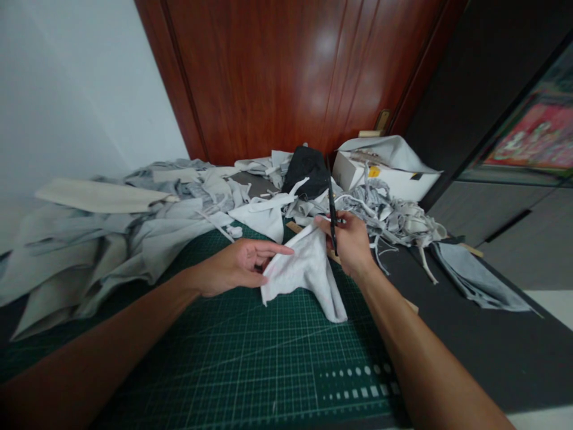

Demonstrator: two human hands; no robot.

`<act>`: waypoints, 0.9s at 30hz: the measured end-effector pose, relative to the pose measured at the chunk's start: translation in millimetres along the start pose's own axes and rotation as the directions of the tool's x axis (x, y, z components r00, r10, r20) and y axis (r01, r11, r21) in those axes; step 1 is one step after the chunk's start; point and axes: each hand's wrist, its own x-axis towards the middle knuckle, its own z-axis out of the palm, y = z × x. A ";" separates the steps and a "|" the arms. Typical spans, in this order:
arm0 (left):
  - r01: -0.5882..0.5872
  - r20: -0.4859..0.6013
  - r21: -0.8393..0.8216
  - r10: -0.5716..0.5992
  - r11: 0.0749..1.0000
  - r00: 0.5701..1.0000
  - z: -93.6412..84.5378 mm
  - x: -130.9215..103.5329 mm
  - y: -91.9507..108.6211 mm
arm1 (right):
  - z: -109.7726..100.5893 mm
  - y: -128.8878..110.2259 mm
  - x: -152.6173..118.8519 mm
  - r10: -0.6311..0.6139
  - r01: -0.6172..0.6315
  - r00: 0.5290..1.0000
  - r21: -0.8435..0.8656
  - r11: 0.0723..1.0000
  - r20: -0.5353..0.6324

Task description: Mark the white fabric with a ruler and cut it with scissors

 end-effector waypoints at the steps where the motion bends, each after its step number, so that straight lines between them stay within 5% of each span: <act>1: -0.006 -0.013 -0.005 0.006 1.000 1.000 0.5 0.7 -0.7 | -0.7 -0.1 0.0 -0.010 0.010 1.000 -0.010 1.000 0.003; 8: -0.118 -0.152 -0.209 0.087 0.971 0.985 0.7 2.0 7.3 | -1.6 -2.3 -2.6 -0.080 0.082 0.997 -0.126 0.989 0.018; 13: -0.233 -0.336 -0.245 0.143 0.941 0.931 -6.8 -1.0 24.8 | -2.0 -8.9 -7.0 -0.151 0.149 0.988 -0.097 0.984 -0.016; 18: -0.367 -0.475 -0.180 0.246 0.913 0.845 -20.9 -4.4 37.3 | 4.6 -17.4 -24.5 -0.123 0.131 0.974 -0.031 0.991 0.188; 21: -0.436 -0.537 -0.126 0.308 0.891 0.785 -27.5 -7.8 46.0 | 14.9 -18.9 -42.1 -0.054 0.025 0.907 0.074 0.997 0.417; 27: -0.497 -0.556 -0.056 0.387 0.866 0.736 -39.4 -20.8 66.2 | 25.9 -16.2 -62.8 0.024 -0.013 0.651 -0.020 1.000 0.759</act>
